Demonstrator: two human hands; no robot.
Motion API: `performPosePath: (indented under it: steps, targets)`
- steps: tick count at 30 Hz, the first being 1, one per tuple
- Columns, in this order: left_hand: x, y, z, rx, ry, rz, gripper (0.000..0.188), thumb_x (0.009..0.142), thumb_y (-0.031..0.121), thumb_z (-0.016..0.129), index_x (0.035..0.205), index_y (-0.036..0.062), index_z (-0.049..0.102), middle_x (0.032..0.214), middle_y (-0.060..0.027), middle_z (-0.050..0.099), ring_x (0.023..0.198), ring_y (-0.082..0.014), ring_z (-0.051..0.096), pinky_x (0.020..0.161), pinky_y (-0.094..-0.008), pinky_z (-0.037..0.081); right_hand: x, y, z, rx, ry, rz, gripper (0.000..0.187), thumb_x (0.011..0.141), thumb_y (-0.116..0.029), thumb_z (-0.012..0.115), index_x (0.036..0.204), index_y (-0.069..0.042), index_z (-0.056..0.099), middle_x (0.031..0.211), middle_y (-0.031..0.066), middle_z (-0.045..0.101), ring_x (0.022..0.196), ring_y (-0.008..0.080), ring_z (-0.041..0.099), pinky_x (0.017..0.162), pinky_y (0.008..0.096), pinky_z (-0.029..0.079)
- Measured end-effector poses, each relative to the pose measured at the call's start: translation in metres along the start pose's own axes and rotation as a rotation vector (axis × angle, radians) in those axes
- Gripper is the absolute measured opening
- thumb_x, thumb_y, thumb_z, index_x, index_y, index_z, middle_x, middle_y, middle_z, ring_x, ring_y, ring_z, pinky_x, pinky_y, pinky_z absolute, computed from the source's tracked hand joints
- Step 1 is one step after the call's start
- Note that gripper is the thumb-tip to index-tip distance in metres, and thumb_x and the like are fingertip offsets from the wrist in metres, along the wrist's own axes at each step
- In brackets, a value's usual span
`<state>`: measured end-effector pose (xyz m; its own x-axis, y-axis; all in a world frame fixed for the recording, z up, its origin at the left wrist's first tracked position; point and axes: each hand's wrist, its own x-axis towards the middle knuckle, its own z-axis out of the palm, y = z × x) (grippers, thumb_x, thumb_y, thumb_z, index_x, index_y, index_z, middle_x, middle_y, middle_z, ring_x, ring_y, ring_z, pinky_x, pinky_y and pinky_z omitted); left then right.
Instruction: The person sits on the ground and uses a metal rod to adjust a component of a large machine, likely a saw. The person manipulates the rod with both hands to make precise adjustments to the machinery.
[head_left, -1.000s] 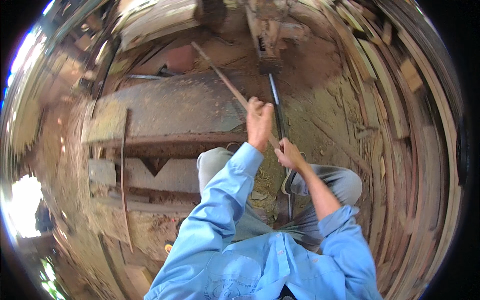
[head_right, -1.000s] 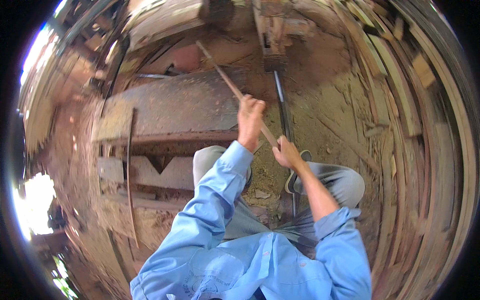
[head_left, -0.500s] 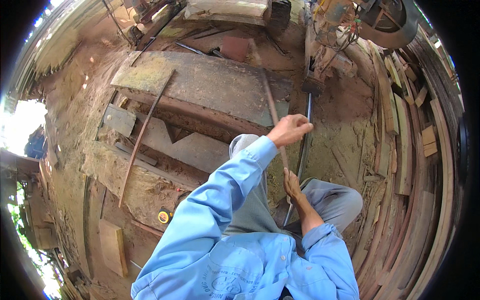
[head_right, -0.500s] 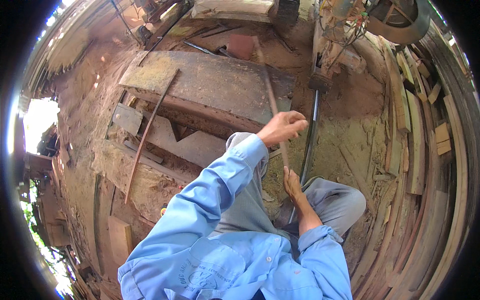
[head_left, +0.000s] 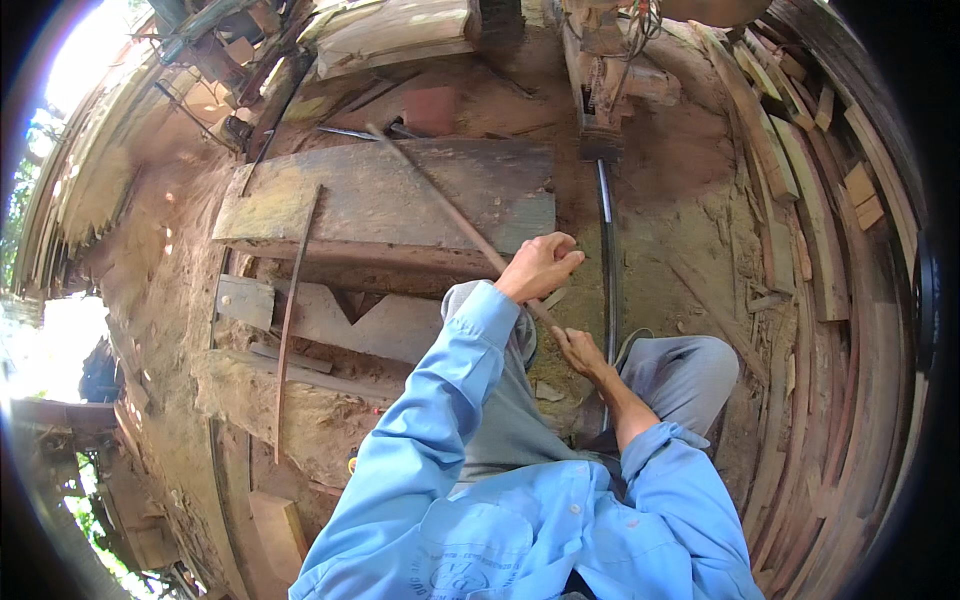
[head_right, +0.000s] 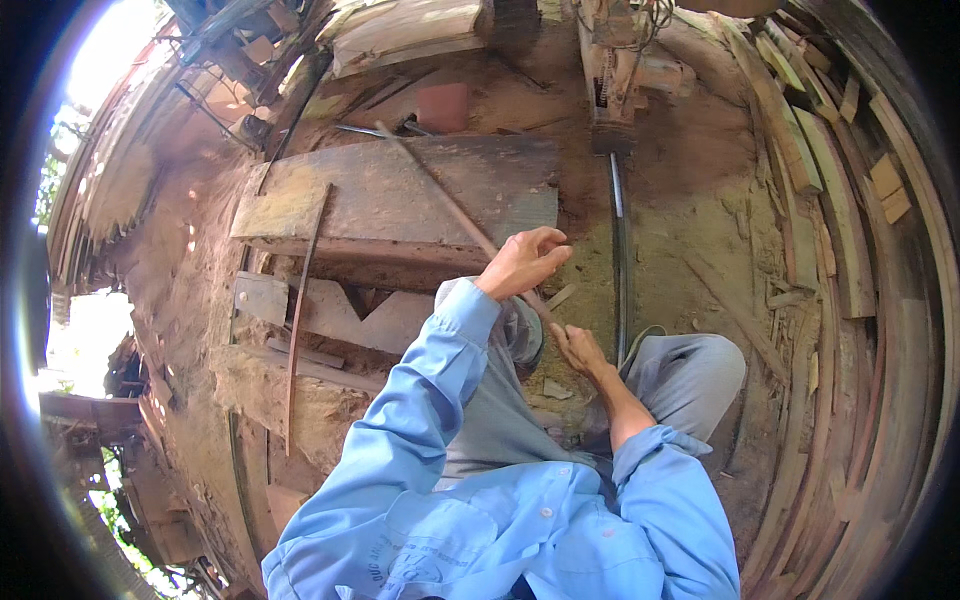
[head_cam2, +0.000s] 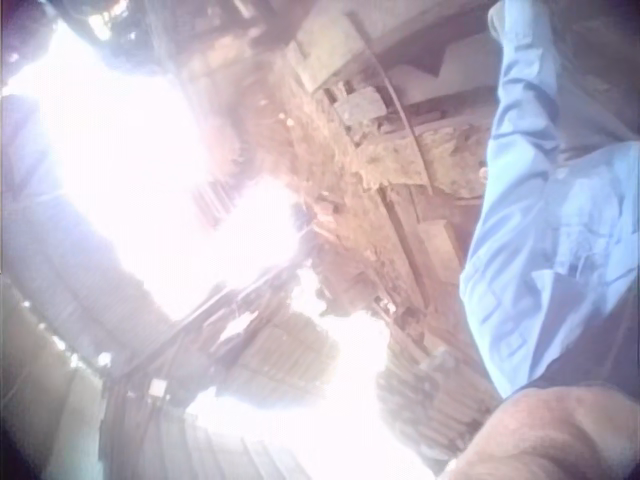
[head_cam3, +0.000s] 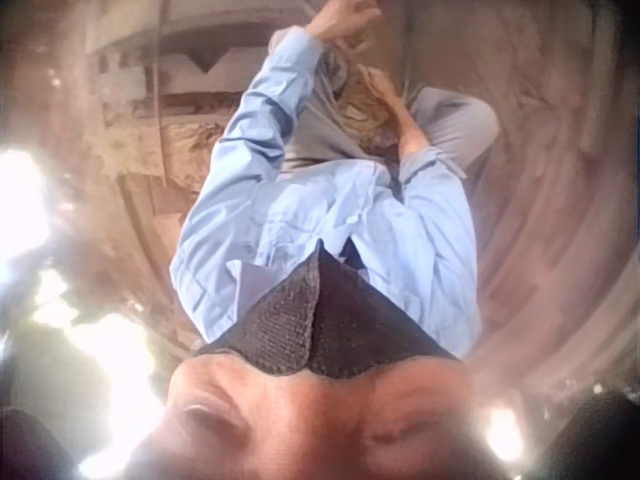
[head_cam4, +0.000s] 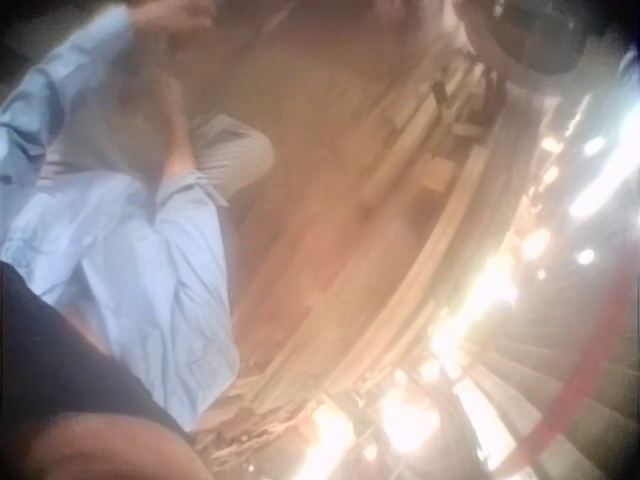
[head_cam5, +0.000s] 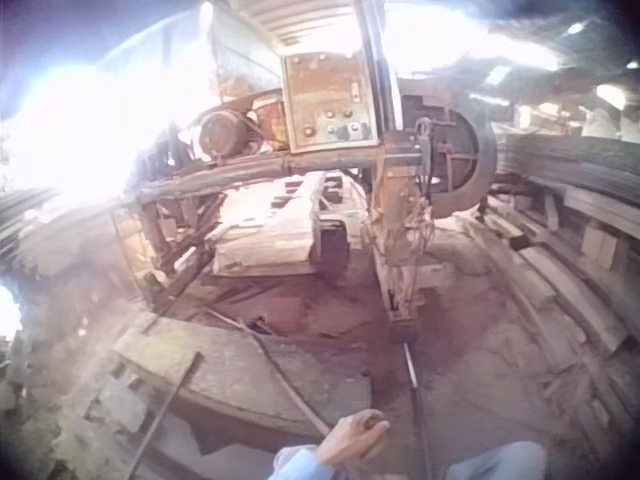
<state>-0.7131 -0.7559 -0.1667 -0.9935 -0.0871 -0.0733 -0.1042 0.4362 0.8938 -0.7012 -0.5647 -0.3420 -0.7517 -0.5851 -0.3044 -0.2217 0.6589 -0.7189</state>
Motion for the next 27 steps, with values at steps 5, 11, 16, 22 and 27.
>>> performPosePath:
  steps: [5,11,16,22,27]
  targets:
    - [-0.006,0.004,-0.006,-0.037,-0.026,-0.046,0.046,0.085,0.034,0.061,0.112,-0.0039,0.062,0.098,-0.0203,0.068,0.088,-0.0294,0.067,0.076,-0.0383,0.052,0.004,-0.002,0.0,0.106,0.004,0.112,0.063,0.096,-0.052,0.041,0.087,0.008,0.06,0.083,0.0321,0.061,0.086,0.0478,0.06,0.075,0.0495,0.044]
    - [-0.005,0.0,-0.006,-0.004,-0.004,-0.023,0.047,0.086,0.033,0.061,0.113,-0.0046,0.061,0.099,-0.0205,0.068,0.086,-0.0295,0.068,0.076,-0.0385,0.053,0.021,0.0,0.009,0.194,0.091,0.138,0.066,0.095,-0.055,0.041,0.082,0.007,0.058,0.072,0.0265,0.06,0.07,0.0385,0.063,0.065,0.0477,0.046]
    - [0.004,-0.009,-0.004,0.053,-0.026,-0.014,0.047,0.086,0.034,0.061,0.112,-0.0042,0.062,0.1,-0.021,0.068,0.09,-0.0307,0.068,0.078,-0.0382,0.053,0.011,-0.011,0.006,0.398,-0.203,0.251,0.064,0.096,-0.057,0.036,0.076,0.001,0.053,0.062,0.0103,0.052,0.051,0.021,0.053,0.046,0.037,0.042]
    - [0.051,-0.027,-0.019,0.344,-0.043,0.022,0.046,0.083,0.037,0.06,0.105,-0.003,0.066,0.096,-0.0227,0.068,0.092,-0.0363,0.066,0.082,-0.0418,0.052,-0.001,-0.01,0.005,0.203,-0.239,0.067,0.061,0.098,-0.053,0.038,0.079,0.002,0.055,0.064,0.0122,0.054,0.058,0.0238,0.055,0.055,0.0402,0.044]
    - [0.064,-0.079,-0.025,0.678,-0.288,-0.077,0.046,0.082,0.04,0.058,0.105,0.0009,0.067,0.091,-0.0224,0.069,0.09,-0.0365,0.066,0.083,-0.0422,0.051,0.005,0.002,0.003,0.108,-0.037,-0.004,0.059,0.097,-0.05,0.042,0.082,0.004,0.059,0.069,0.0199,0.058,0.067,0.0279,0.056,0.066,0.0434,0.044]
